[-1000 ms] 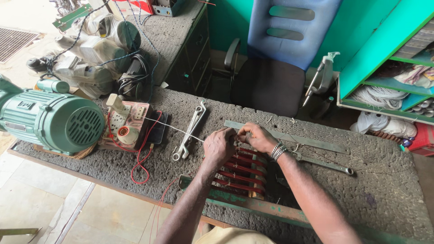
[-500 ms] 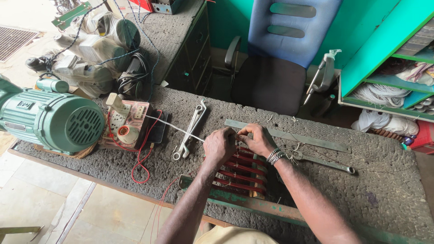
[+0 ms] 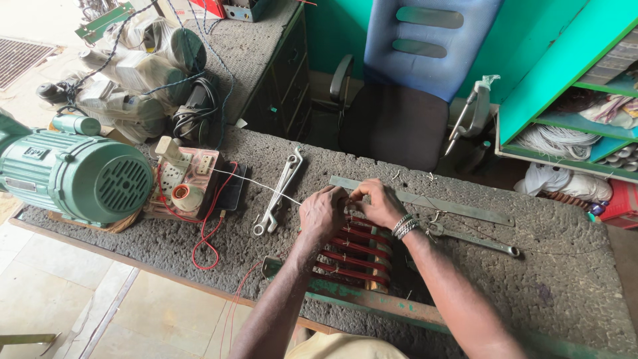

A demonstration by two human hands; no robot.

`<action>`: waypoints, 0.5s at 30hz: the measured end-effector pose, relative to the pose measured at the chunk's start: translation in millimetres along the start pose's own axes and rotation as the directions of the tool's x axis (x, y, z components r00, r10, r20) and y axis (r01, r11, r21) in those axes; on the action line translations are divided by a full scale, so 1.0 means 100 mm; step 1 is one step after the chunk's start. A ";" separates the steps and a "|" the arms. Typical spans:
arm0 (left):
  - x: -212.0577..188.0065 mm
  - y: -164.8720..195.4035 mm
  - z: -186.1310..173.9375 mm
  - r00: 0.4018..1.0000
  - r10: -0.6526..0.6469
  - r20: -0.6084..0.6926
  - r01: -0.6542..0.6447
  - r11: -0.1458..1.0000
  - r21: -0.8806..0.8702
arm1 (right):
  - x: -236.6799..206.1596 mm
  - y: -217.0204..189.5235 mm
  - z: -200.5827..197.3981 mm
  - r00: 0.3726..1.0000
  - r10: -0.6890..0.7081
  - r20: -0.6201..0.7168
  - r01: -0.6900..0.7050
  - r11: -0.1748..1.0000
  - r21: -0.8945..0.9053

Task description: The person winds red enameled copper wire from a spool onto a coil winder mounted on a stand, turning the winder by hand. They then move the wound coil to a workbench and secure the wire bundles by tying them with white ties, using pliers to tighten and trim the ties.

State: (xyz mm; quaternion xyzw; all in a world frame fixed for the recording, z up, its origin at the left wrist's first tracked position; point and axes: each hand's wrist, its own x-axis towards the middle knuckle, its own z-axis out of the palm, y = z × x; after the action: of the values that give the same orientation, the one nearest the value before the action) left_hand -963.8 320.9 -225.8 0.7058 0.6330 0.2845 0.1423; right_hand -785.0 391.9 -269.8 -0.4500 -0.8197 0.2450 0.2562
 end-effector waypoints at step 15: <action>0.06 -0.29 0.33 0.993 -0.091 -0.073 0.107 0.962 0.251 | -0.29 -0.23 -0.21 0.949 -0.058 -0.311 -0.042 0.951 -0.305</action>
State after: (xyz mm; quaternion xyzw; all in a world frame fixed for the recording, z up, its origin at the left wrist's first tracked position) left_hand -968.2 336.8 -266.7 0.6767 0.7027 0.2151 0.0454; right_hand -772.4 359.4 -245.7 -0.5144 -0.7979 0.0377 0.3119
